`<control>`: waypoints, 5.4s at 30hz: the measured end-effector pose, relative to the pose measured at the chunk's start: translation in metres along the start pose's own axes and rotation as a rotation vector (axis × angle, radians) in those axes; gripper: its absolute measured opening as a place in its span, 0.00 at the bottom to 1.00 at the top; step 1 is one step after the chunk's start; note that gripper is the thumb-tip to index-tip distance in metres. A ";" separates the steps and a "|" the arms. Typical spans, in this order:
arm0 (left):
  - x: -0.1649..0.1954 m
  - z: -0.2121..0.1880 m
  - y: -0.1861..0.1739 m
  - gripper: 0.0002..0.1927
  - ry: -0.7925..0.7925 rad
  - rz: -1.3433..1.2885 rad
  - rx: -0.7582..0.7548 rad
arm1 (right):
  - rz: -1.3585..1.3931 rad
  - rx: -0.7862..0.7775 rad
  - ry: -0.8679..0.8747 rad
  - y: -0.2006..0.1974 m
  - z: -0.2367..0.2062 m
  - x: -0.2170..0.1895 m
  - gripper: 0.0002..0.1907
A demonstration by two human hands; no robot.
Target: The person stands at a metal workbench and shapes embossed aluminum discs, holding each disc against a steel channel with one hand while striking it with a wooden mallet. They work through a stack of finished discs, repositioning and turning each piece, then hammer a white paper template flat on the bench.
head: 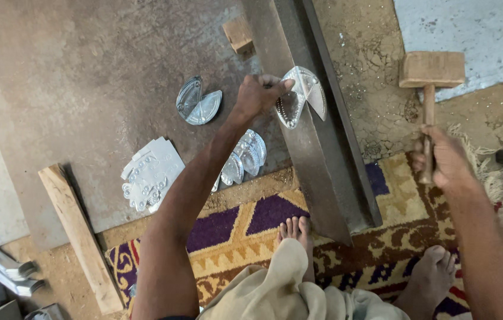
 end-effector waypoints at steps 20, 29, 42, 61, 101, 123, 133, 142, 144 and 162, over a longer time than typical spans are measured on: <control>-0.013 0.000 -0.001 0.20 -0.012 0.078 0.025 | 0.166 -0.140 -0.831 0.078 -0.154 -0.115 0.26; -0.013 0.009 -0.002 0.18 0.055 0.034 0.045 | -0.004 -0.084 -0.364 0.069 -0.141 -0.055 0.24; 0.009 -0.008 -0.002 0.18 0.167 0.112 -0.041 | -0.365 0.041 -0.504 0.055 -0.124 -0.022 0.26; 0.002 -0.014 0.011 0.37 -0.215 -0.357 -0.016 | -0.171 0.029 -0.286 0.045 -0.119 -0.005 0.21; 0.004 -0.041 0.030 0.26 -0.309 -1.078 -0.192 | -0.114 -0.033 -0.127 0.070 -0.098 -0.001 0.22; -0.198 -0.020 -0.139 0.33 -0.476 -1.222 0.545 | -0.332 0.088 -0.272 0.035 -0.048 0.048 0.16; -0.185 -0.138 -0.145 0.31 0.060 0.298 0.543 | -0.273 0.104 -0.263 0.037 -0.053 0.047 0.16; -0.202 -0.141 -0.147 0.40 0.191 0.455 0.301 | -0.316 0.100 -0.330 0.038 -0.051 0.046 0.17; -0.190 -0.137 -0.150 0.33 0.171 0.347 0.187 | -0.311 0.111 -0.300 0.036 -0.049 0.048 0.15; 0.035 -0.018 -0.023 0.18 0.322 -0.458 0.176 | 0.188 -0.355 0.142 0.054 -0.048 0.033 0.23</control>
Point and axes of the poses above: each hand's wrist, its own z-axis towards the middle knuckle, its own y-axis out of the palm, x = y × z, the point moved 10 cm from there along z, towards the middle knuckle, and after that the axes turned 12 degrees about x, right-handed, at the moved point
